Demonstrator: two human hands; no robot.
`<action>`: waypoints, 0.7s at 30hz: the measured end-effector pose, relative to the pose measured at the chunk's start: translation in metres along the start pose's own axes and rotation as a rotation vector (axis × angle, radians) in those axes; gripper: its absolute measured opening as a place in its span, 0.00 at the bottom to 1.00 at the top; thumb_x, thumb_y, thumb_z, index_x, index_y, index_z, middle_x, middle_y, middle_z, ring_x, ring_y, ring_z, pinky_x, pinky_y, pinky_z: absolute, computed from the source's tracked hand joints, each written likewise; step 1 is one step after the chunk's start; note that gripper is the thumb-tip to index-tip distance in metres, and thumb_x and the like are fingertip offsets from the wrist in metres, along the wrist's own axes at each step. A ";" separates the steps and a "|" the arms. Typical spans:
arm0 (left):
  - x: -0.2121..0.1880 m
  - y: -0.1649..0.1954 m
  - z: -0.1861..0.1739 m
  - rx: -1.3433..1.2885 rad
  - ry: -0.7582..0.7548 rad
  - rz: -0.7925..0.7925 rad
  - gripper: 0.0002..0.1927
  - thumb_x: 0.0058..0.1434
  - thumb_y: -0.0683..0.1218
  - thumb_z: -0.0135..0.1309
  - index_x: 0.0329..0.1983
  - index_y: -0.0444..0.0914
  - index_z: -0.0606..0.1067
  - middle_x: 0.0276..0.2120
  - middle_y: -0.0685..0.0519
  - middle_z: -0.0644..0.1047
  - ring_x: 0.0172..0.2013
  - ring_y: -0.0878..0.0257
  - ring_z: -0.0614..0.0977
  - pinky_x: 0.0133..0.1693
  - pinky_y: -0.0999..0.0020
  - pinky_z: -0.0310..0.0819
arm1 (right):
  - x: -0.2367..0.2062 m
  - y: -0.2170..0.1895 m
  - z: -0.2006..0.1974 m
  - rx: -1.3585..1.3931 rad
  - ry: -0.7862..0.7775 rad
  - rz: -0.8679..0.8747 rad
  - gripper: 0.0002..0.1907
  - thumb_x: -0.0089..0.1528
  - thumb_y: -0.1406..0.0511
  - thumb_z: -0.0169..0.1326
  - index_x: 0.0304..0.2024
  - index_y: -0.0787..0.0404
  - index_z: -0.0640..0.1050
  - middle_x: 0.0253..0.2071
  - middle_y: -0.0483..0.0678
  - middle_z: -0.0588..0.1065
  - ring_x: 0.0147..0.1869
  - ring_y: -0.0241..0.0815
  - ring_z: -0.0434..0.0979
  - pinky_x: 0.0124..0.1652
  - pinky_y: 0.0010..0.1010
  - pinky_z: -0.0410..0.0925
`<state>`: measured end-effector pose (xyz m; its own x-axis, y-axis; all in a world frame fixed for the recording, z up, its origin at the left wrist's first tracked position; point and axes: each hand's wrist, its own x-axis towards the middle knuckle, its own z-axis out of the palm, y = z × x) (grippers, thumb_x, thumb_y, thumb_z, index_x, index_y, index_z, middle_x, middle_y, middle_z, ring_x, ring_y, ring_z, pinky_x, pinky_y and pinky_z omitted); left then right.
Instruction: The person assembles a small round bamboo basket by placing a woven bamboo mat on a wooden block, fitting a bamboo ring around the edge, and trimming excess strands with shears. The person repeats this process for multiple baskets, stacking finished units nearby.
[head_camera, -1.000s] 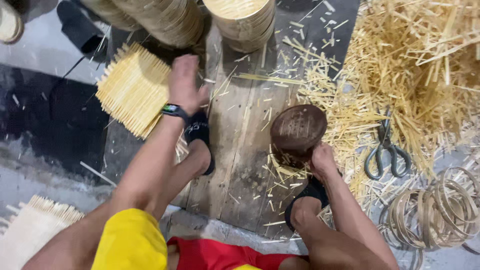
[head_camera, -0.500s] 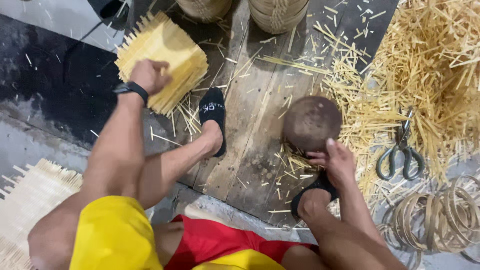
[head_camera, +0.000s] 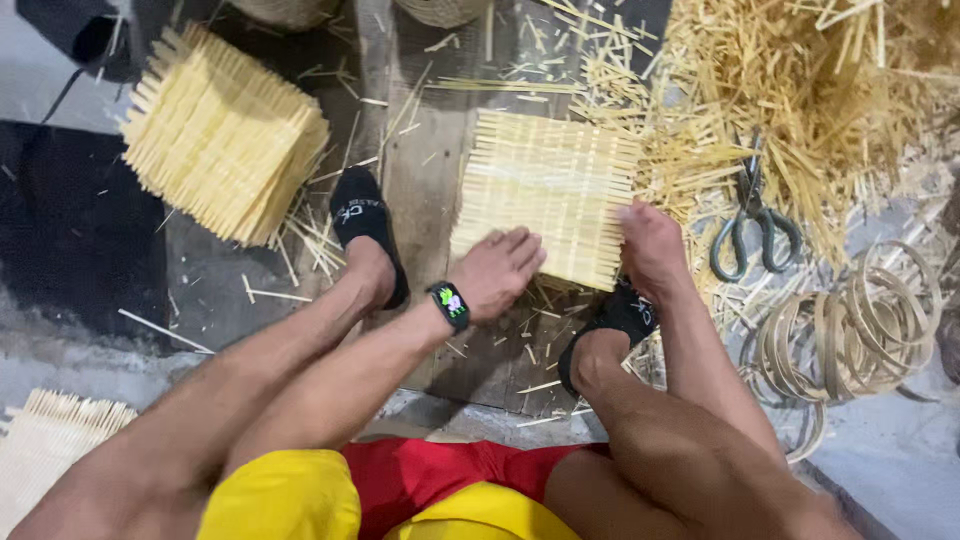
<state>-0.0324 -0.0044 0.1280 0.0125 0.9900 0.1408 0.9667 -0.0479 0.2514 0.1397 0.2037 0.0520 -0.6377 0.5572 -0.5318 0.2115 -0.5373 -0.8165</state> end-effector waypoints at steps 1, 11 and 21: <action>-0.003 0.002 0.014 -0.067 0.044 -0.017 0.23 0.53 0.46 0.55 0.53 0.36 0.74 0.53 0.44 0.78 0.54 0.48 0.79 0.51 0.53 0.76 | 0.005 0.005 0.000 -0.061 0.025 -0.012 0.08 0.70 0.66 0.57 0.45 0.66 0.77 0.34 0.41 0.75 0.32 0.28 0.70 0.30 0.20 0.64; -0.015 -0.100 0.093 -1.250 0.190 -1.231 0.20 0.49 0.42 0.69 0.45 0.32 0.78 0.36 0.50 0.83 0.33 0.65 0.84 0.37 0.70 0.81 | 0.003 0.023 0.005 -0.180 0.135 -0.106 0.07 0.63 0.72 0.63 0.43 0.67 0.79 0.37 0.46 0.80 0.36 0.28 0.75 0.36 0.20 0.70; -0.050 -0.092 0.095 -1.340 0.037 -1.225 0.23 0.58 0.43 0.65 0.55 0.34 0.74 0.42 0.53 0.82 0.37 0.66 0.82 0.37 0.70 0.78 | -0.042 0.030 -0.085 -0.114 0.503 -0.422 0.19 0.62 0.69 0.63 0.55 0.64 0.74 0.41 0.43 0.73 0.44 0.33 0.74 0.42 0.26 0.73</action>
<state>-0.0979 -0.0368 0.0064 -0.4920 0.5416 -0.6816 -0.4134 0.5437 0.7304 0.2352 0.2180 0.0308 -0.2656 0.9473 -0.1789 0.1143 -0.1534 -0.9815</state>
